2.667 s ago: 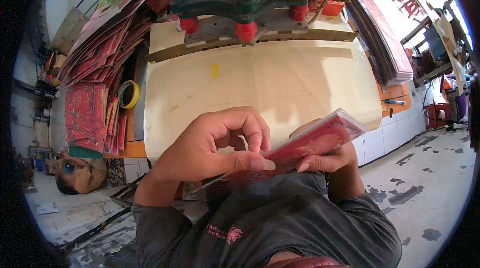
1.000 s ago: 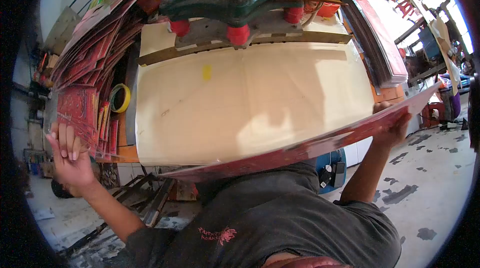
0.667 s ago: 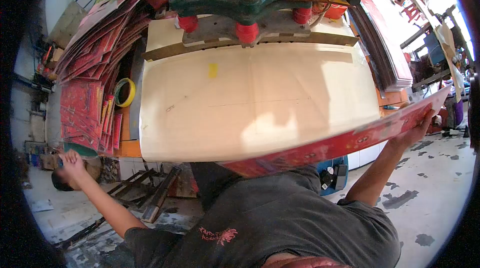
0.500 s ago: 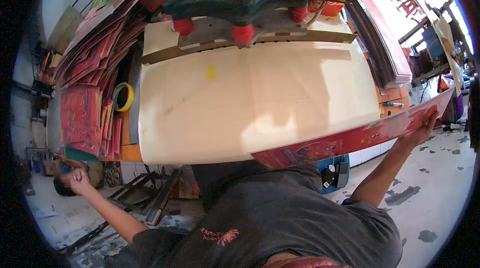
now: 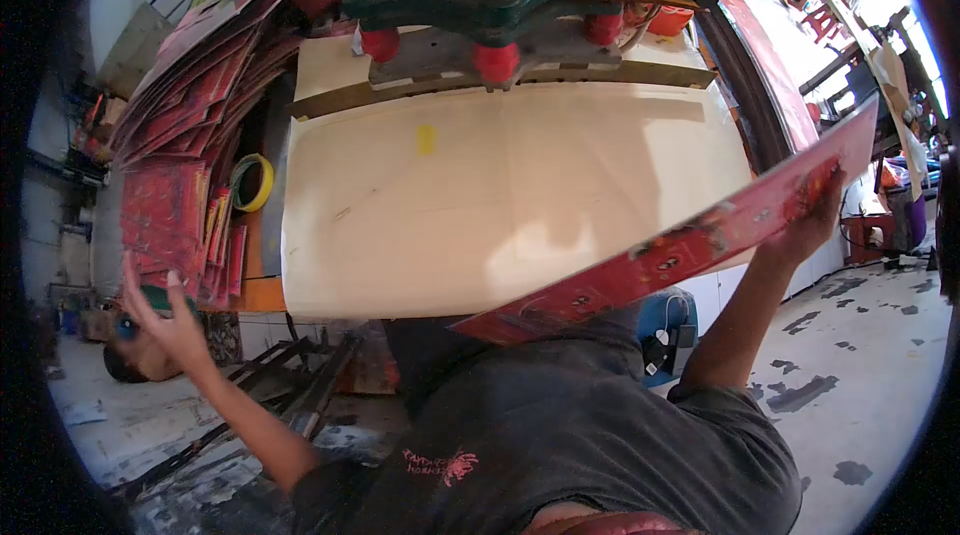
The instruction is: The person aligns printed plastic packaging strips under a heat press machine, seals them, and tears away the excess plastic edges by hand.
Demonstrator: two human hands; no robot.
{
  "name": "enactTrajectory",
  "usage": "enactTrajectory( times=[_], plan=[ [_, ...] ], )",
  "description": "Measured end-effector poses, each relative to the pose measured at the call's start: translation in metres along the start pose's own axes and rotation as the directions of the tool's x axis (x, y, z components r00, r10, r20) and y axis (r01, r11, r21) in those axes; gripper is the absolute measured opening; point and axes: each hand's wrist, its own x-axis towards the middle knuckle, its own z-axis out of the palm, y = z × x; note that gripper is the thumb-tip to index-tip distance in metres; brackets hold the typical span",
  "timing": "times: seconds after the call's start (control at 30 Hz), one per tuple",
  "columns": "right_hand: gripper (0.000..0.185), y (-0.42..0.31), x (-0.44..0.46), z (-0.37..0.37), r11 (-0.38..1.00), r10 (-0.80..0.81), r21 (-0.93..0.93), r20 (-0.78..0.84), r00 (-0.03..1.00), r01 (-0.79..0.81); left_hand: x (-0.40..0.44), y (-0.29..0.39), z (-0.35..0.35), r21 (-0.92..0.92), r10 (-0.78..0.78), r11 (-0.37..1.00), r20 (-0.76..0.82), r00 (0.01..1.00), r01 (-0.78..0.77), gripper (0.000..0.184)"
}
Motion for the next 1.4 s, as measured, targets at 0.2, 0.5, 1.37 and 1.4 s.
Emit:
enactTrajectory(
  times=[0.2, 0.5, 1.37, 1.4],
  plan=[
    [0.04, 0.022, -0.051, 0.061, 0.895, 0.306, 0.172, 0.433, 0.848, -0.41, -0.043, 0.124, 0.036, -0.721, 0.293, 0.65, 0.527, 0.797, 0.238, 0.039],
    [0.04, 0.029, -0.119, 0.107, 0.921, 0.319, -0.006, 0.583, 0.748, -0.389, -0.067, 0.263, 0.051, -0.738, 0.532, 0.262, 0.648, 0.545, 0.622, 0.041],
    [0.03, 0.027, -0.179, 0.103, 0.9, 0.435, -0.435, 0.899, -0.039, 0.021, -0.143, 0.177, 0.071, -0.835, 0.023, -0.099, 0.542, 0.84, 0.541, 0.046],
    [0.032, 0.025, -0.178, 0.103, 0.89, 0.454, -0.457, 0.885, -0.104, 0.003, -0.135, 0.182, 0.07, -0.851, -0.014, -0.211, 0.494, 0.869, 0.481, 0.048]
  ],
)
